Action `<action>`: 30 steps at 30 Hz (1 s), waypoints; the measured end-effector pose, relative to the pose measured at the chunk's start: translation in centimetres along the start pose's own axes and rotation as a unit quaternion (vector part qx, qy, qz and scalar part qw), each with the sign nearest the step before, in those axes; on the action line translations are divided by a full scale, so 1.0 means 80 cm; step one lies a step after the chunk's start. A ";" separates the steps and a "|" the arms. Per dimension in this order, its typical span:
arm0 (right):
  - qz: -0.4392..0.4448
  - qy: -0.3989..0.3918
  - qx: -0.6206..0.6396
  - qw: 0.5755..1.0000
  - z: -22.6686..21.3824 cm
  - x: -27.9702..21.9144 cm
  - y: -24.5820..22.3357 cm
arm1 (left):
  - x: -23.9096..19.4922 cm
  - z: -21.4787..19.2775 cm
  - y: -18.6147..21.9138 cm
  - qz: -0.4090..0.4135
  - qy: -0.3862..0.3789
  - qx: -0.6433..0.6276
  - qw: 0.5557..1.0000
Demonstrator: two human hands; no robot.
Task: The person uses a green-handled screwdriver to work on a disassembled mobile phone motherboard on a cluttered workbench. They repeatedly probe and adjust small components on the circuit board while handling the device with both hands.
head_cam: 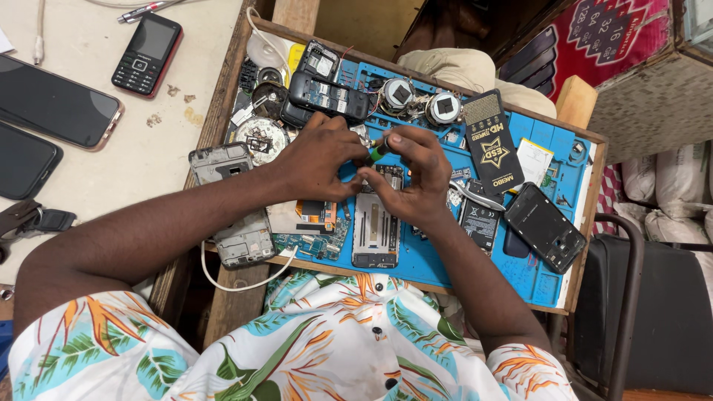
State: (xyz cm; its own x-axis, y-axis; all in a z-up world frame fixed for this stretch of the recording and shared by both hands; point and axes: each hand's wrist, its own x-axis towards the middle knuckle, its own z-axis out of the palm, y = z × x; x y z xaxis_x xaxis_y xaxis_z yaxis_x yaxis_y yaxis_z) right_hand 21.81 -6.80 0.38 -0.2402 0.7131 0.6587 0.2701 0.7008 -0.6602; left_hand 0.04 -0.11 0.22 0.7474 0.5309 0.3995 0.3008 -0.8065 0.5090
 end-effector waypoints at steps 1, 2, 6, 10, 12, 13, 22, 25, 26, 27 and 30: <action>-0.011 0.014 -0.036 0.999 0.000 -0.001 0.001 | 0.000 0.000 0.000 0.004 0.003 -0.002 1.000; -0.007 0.014 -0.022 1.000 0.001 0.000 0.002 | 0.000 0.000 -0.001 0.008 0.005 -0.003 1.000; 0.034 0.003 0.048 0.998 0.000 0.001 0.005 | 0.000 0.000 -0.001 0.000 -0.009 0.014 1.000; 0.000 -0.010 0.013 1.000 0.001 -0.001 0.003 | -0.001 0.002 -0.002 0.004 -0.005 0.015 1.000; -0.011 0.003 -0.045 0.999 0.002 -0.002 0.002 | -0.001 0.002 -0.002 0.003 -0.004 0.014 1.000; -0.017 0.009 -0.074 0.997 0.003 -0.001 0.002 | -0.001 0.002 -0.002 0.002 -0.005 0.014 1.000; 0.030 -0.006 0.048 0.998 0.004 0.001 0.001 | -0.002 0.005 -0.005 0.008 -0.001 0.012 1.000; 0.008 0.022 -0.027 0.999 0.004 0.001 0.000 | -0.001 0.005 -0.003 -0.006 -0.015 0.016 1.000; 0.016 0.021 -0.018 1.000 0.004 0.002 0.000 | -0.001 0.004 -0.002 -0.014 -0.021 0.019 1.000; 0.023 0.019 -0.008 1.000 0.004 0.003 0.000 | 0.000 0.003 0.000 -0.008 -0.015 0.020 1.000; 0.050 0.013 0.028 0.998 0.005 0.004 0.005 | 0.002 0.000 -0.001 -0.004 -0.014 0.017 1.000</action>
State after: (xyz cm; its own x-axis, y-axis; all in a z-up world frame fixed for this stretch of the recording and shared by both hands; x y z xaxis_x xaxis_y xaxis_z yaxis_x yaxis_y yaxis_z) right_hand 21.50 -6.32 0.21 -0.1893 0.7798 0.5967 0.2382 0.6260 -0.7426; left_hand 0.13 -0.02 0.22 0.7613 0.5300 0.3736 0.3267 -0.8112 0.4850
